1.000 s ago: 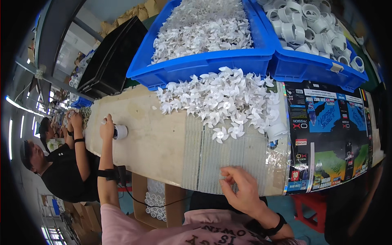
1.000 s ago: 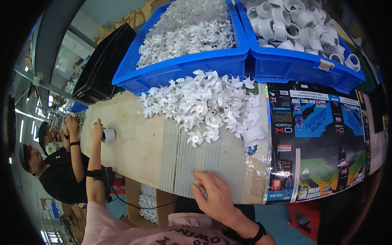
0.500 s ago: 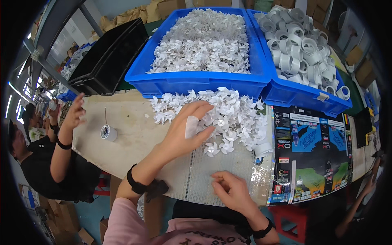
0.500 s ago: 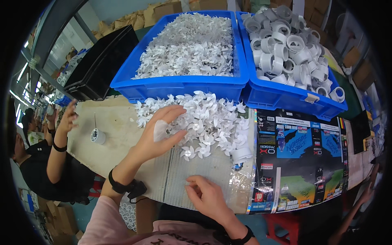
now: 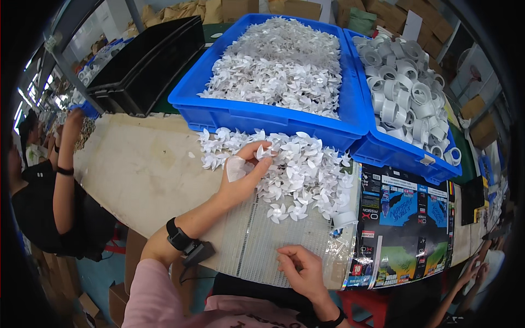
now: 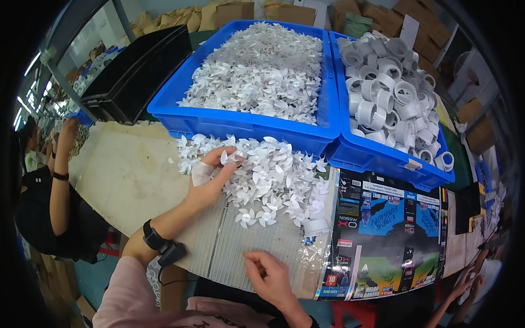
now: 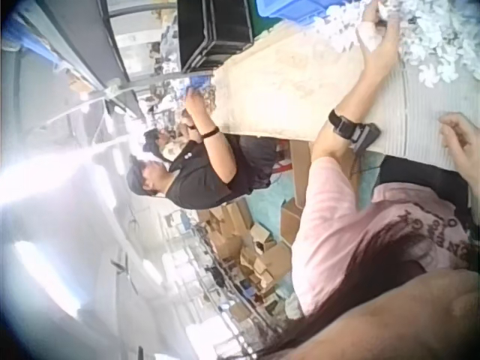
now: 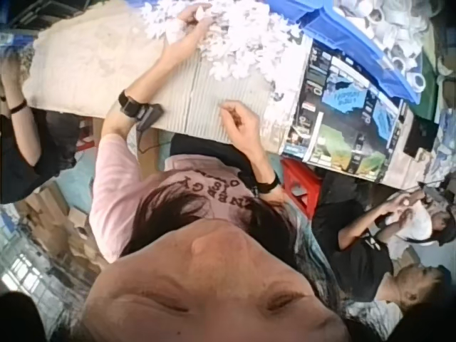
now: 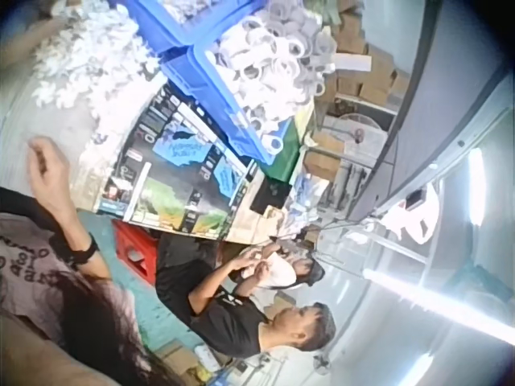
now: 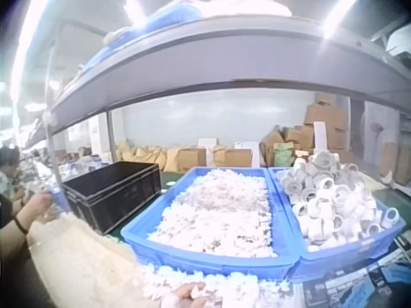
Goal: Assembling small plastic fan blades and cylinders at a factory workbench.
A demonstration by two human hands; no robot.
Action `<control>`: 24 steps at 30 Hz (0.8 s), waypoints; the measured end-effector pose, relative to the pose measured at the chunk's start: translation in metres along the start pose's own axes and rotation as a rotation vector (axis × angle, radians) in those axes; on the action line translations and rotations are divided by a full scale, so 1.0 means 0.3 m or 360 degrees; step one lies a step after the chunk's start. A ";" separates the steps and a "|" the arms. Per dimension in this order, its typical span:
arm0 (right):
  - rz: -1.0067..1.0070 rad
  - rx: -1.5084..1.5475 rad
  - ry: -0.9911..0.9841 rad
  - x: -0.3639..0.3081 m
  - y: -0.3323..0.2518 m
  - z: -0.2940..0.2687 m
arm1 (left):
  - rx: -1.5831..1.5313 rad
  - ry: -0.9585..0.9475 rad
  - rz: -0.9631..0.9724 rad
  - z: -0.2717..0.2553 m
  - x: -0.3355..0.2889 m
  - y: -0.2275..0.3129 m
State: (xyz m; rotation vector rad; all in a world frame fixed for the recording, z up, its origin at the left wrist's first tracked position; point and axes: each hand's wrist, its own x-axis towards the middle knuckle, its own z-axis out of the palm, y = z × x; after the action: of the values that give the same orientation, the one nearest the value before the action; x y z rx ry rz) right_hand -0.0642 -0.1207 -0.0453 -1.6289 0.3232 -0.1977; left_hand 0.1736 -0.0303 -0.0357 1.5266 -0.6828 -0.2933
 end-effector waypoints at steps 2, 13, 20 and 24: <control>-0.0009 -0.0054 -0.0009 -0.001 -0.002 -0.002 | -0.0142 0.0100 0.0091 0.012 0.005 0.015; -0.0004 -0.0097 -0.0038 -0.012 -0.004 -0.003 | -0.0434 0.0228 -0.0138 -0.017 0.020 0.029; -0.0043 -0.0054 0.0028 -0.009 0.010 0.003 | -0.0472 0.0256 -0.0164 -0.013 0.020 0.022; -0.0030 -0.0063 0.0030 -0.006 0.001 0.005 | -0.0397 0.0211 -0.0080 -0.004 0.012 0.041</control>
State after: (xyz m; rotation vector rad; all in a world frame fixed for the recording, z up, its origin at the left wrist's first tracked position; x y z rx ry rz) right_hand -0.0655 -0.1186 -0.0457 -1.6704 0.3282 -0.2225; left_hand 0.1742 -0.0306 -0.0228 1.3128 -0.4848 -0.3007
